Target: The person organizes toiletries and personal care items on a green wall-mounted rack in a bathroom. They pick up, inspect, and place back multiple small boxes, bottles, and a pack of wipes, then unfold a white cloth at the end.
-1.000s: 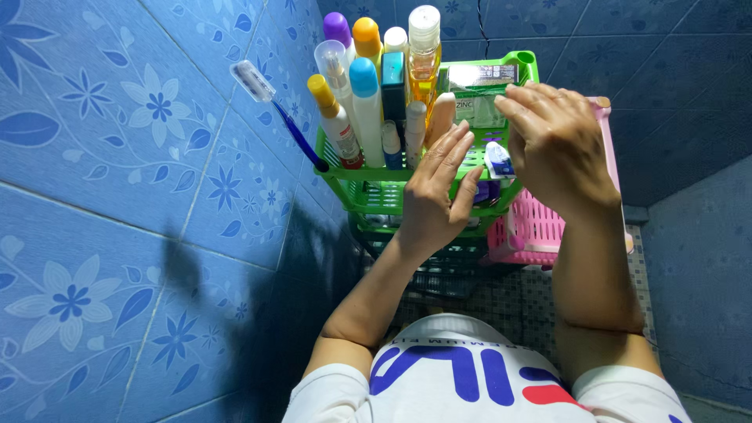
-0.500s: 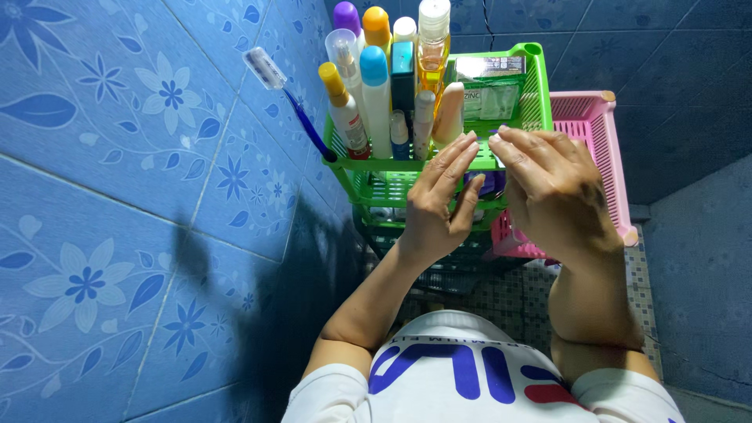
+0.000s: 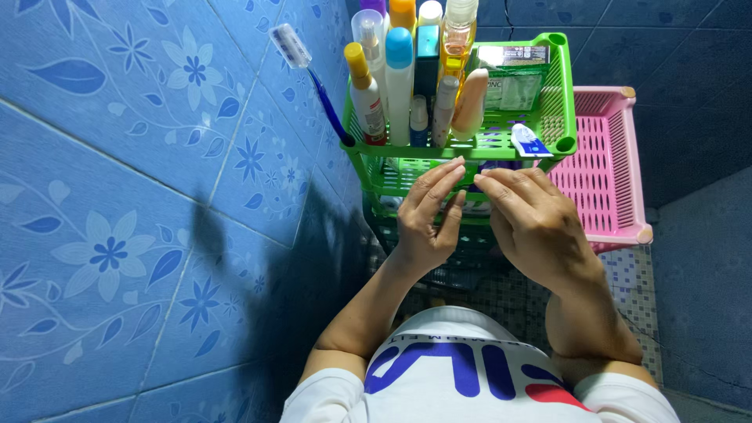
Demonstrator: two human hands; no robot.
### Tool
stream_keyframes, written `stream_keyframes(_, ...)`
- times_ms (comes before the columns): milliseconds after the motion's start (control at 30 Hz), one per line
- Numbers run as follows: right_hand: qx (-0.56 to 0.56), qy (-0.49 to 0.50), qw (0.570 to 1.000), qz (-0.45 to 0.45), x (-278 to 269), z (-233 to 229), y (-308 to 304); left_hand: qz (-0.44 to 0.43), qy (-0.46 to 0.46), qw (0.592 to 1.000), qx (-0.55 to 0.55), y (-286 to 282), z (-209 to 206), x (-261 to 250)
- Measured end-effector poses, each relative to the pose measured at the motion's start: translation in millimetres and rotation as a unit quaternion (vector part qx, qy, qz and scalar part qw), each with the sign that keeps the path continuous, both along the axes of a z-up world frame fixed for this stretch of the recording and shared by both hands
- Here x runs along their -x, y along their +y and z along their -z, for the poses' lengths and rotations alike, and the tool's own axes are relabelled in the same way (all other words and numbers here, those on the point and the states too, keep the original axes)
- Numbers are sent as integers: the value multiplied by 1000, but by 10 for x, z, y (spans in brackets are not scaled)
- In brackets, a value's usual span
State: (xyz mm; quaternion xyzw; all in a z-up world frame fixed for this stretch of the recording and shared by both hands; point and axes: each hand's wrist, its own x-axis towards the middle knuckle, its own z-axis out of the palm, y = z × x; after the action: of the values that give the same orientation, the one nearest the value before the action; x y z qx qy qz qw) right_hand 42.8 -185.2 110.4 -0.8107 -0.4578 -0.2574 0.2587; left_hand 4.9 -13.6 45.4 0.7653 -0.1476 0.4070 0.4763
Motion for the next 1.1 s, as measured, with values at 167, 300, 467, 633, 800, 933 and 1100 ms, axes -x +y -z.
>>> stream_keyframes(167, 2, 24, 999, -22, 27, 154, 94, -23, 24, 999, 3, 80, 182, 50)
stream_keyframes(300, 7, 56, 998, -32, 50, 255, 181, -33, 43, 998, 14, 135, 327, 66)
stream_keyframes(467, 21, 75, 996, -40, 34, 427, 320, -56, 68, 996, 19, 202, 487, 81)
stream_keyframes(633, 35, 92, 994, -54, -55, 603, 444, -63, 87, 994, 29, 270, 642, 74)
stream_keyframes(800, 58, 104, 992, -35, -151, 819, 561, -61, 119, 991, 30, 356, 881, 2)
stream_keyframes(933, 73, 120, 990, -30, -229, 971, 651, -88, 148, 985, 19, 414, 1085, -61)
stream_keyframes(1100, 66, 127, 989, -21, -335, 1151, 783, -126, 159, 979, -25, 493, 1230, -127)
